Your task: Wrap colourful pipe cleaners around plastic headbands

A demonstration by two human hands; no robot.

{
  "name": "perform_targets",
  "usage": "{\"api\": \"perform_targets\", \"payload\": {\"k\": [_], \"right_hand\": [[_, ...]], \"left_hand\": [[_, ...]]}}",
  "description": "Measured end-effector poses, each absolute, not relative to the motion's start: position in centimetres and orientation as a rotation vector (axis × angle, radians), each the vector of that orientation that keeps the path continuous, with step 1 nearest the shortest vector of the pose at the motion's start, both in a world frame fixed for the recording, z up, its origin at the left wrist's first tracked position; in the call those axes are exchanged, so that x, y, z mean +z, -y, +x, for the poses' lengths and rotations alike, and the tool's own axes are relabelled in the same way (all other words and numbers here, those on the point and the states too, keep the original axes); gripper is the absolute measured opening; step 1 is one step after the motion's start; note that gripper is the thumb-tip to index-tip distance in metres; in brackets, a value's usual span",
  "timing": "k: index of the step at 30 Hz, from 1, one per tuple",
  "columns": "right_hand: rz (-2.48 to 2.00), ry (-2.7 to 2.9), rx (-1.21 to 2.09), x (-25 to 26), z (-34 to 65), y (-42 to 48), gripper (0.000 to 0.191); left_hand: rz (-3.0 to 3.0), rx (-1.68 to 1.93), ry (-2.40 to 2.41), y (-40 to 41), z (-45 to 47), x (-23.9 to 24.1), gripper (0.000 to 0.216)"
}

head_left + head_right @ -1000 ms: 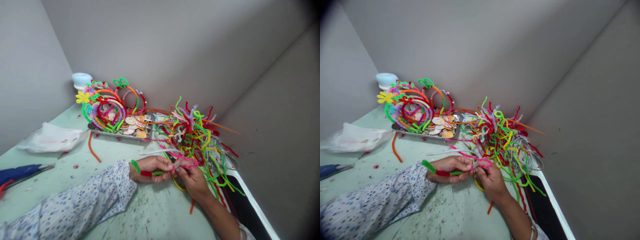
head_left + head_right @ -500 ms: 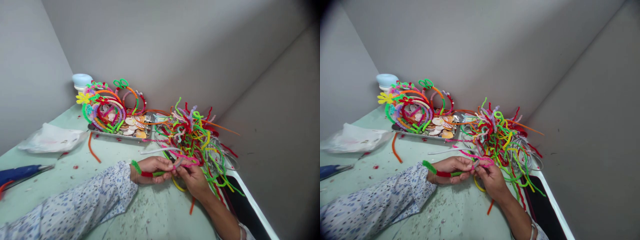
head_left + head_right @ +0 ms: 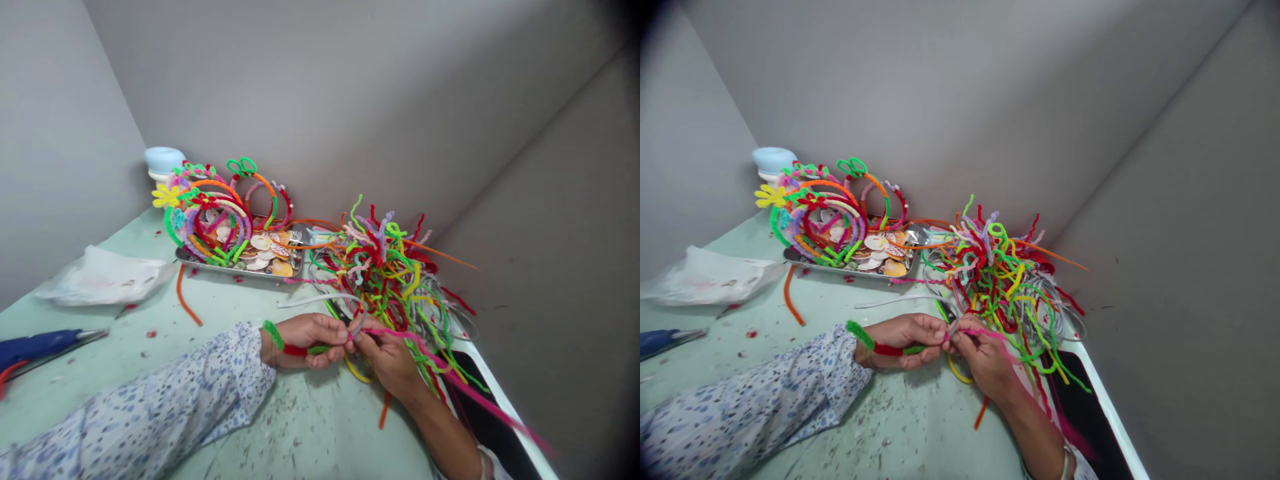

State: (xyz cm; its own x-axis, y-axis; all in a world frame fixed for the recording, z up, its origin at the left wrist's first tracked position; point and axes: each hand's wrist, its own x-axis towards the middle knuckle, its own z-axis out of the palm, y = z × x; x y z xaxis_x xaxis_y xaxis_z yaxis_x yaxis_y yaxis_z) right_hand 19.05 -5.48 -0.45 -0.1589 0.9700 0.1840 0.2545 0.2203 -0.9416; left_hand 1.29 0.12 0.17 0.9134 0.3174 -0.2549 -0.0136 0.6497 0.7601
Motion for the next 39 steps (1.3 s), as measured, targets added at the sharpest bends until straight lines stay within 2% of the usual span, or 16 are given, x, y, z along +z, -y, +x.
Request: {"api": "perform_targets", "payload": {"k": [9, 25, 28, 33, 39], "right_hand": [[-1.192, 1.538, 1.089, -0.4, 19.2, 5.5, 0.015], [-1.192, 1.575, 1.095, 0.1, 19.2, 5.5, 0.018], [-1.27, 1.505, 1.074, 0.1, 19.1, 5.4, 0.019], [-1.372, 1.352, 1.031, -0.5, 19.0, 5.1, 0.031], [-1.295, 1.367, 1.059, -0.9, 18.9, 4.9, 0.025]], "left_hand": [[0.842, 0.193, -0.369, -0.1, 1.4, 0.3, 0.018], [0.911, 0.162, -0.422, 0.1, 1.3, 1.1, 0.021], [0.9, 0.236, -0.432, 0.3, 1.6, 0.9, 0.023], [0.905, 0.417, -0.467, 0.4, 2.1, 0.0, 0.02], [0.941, 0.61, -0.562, 0.5, 2.4, 0.3, 0.021]]}}
